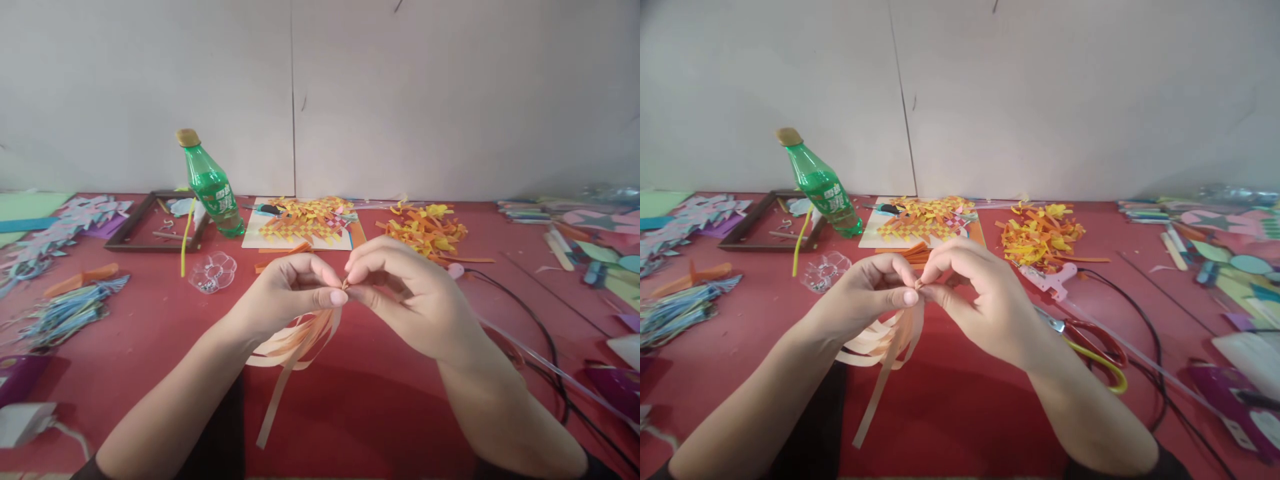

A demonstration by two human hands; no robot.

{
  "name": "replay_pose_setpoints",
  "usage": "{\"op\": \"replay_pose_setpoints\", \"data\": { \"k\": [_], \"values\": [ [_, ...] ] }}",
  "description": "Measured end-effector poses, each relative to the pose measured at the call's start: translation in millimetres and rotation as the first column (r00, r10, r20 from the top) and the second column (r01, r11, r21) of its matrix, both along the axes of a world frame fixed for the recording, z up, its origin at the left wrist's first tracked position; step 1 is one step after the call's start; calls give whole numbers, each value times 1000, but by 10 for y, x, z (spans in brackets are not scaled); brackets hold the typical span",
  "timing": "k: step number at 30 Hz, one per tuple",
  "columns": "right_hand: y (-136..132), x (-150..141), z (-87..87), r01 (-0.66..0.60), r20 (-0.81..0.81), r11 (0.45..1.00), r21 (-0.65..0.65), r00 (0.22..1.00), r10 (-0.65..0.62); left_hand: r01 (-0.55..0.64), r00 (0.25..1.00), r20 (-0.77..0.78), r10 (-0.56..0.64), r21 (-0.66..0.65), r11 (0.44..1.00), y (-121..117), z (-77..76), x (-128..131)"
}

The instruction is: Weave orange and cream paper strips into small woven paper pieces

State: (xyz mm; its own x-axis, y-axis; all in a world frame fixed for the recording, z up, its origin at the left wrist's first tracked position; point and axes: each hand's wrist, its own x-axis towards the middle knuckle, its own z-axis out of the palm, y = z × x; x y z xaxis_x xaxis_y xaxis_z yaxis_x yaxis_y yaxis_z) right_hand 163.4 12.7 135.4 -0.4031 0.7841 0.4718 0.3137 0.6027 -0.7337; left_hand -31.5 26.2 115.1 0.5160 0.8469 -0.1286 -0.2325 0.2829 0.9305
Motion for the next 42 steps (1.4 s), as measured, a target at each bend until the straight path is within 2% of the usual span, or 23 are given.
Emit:
{"op": "replay_pose_setpoints", "data": {
  "k": [9,23,32,42],
  "values": [
    [-16,-23,19,43,14,999,32,999,-44,1,999,44,-1,-5,1000,9,-5,-8],
    [-40,-22,-26,111,21,994,-4,994,-111,25,997,77,-24,-12,1000,18,-44,-27],
    [-13,-14,11,128,78,977,169,987,-142,20,995,93,-18,-18,1000,-6,-3,-4],
    [-52,-22,11,150,124,947,286,974,-191,0,994,111,-3,21,1000,-21,-30,2]
  ]
}}
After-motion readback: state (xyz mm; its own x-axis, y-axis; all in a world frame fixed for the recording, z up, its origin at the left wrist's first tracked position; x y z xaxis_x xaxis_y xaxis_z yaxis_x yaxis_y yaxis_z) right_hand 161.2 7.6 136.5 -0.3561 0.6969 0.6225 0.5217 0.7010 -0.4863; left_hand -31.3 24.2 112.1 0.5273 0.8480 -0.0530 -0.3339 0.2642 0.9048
